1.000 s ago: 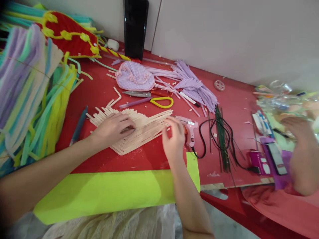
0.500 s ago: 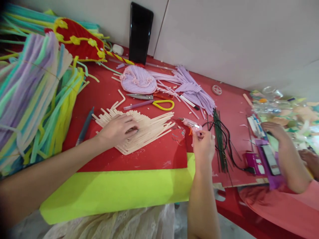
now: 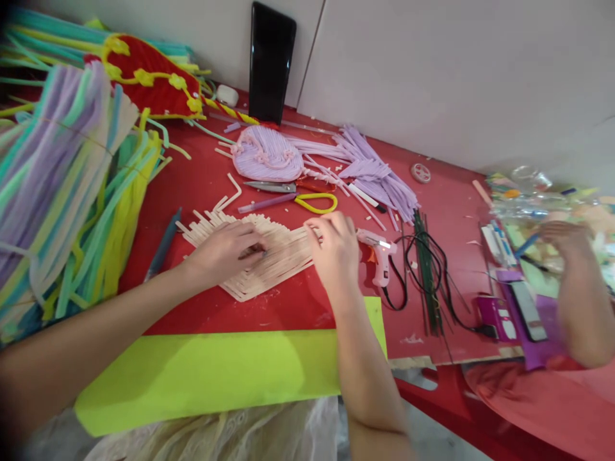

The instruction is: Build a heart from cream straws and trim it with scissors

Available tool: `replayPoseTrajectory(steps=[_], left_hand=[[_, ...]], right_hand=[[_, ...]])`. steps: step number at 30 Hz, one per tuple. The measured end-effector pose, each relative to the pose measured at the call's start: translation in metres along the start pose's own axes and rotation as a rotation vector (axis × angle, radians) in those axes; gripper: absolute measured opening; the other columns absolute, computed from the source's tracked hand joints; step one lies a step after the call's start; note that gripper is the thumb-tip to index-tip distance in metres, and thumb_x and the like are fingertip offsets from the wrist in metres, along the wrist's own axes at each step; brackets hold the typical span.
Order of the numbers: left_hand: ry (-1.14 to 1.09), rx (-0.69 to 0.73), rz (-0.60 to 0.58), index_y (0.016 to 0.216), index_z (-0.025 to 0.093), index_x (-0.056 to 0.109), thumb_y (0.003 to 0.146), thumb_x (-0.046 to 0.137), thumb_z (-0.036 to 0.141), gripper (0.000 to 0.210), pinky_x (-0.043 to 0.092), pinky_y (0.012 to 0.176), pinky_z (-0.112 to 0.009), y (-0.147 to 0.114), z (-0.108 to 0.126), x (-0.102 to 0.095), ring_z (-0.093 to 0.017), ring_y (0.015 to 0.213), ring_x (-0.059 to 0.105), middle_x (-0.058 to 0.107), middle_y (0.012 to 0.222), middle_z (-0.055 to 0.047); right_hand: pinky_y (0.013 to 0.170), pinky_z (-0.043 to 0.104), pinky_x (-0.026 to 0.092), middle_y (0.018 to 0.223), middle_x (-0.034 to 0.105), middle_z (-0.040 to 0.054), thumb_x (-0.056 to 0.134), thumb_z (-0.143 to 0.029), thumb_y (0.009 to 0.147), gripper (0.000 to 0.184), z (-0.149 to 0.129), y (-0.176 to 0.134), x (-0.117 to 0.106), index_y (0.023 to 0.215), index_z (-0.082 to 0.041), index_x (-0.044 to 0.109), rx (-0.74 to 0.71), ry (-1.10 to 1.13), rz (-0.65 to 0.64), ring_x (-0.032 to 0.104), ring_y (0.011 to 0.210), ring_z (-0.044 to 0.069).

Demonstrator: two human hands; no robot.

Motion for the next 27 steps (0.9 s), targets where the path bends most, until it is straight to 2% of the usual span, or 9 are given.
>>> replayPoseTrajectory(steps=[4,10,15,27], left_hand=[[-0.059,-0.029,-0.046,0.09,0.019,0.067,0.085,0.058,0.021,0.01,0.045,0.081,-0.035,0.002,-0.001,-0.004,-0.02,0.089,0.059,0.065,0.09,-0.004],[-0.162,-0.033,-0.13,0.091,0.02,0.068,0.086,0.061,0.024,0.009,0.045,0.078,-0.032,0.005,-0.006,-0.009,-0.018,0.088,0.06,0.065,0.092,-0.003],[-0.179,-0.048,-0.142,0.089,0.021,0.067,0.084,0.061,0.021,0.008,0.043,0.08,-0.032,0.007,-0.006,-0.01,-0.018,0.088,0.061,0.067,0.091,-0.001],[-0.216,-0.094,-0.165,0.091,0.02,0.066,0.08,0.065,0.019,0.011,0.042,0.078,-0.03,0.008,-0.004,-0.013,-0.018,0.087,0.059,0.067,0.091,-0.001]], right_hand=[[0.084,0.036,0.049,0.089,0.062,0.0048,0.057,-0.024,0.092,0.011,-0.008,-0.01,0.015,0.093,-0.023,0.069,-0.134,0.152,-0.148,0.058,0.089,0.019],[0.089,0.036,0.048,0.102,0.064,0.0052,0.06,-0.023,0.091,0.012,-0.001,-0.015,0.016,0.099,-0.024,0.069,-0.215,0.281,-0.314,0.057,0.1,0.02],[0.089,0.039,0.046,0.102,0.067,0.0055,0.059,-0.026,0.092,0.014,-0.006,-0.015,0.019,0.1,-0.024,0.07,-0.235,0.194,-0.353,0.057,0.097,0.022],[0.089,0.038,0.045,0.103,0.066,0.0062,0.059,-0.023,0.092,0.013,-0.005,-0.017,0.019,0.1,-0.021,0.069,-0.248,0.217,-0.355,0.055,0.098,0.021]])
Point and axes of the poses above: each hand's wrist, its own y-axis towards the middle knuckle, its own x-axis out of the palm, z = x × y, the point moved 1 cm from there along y, towards the middle knuckle
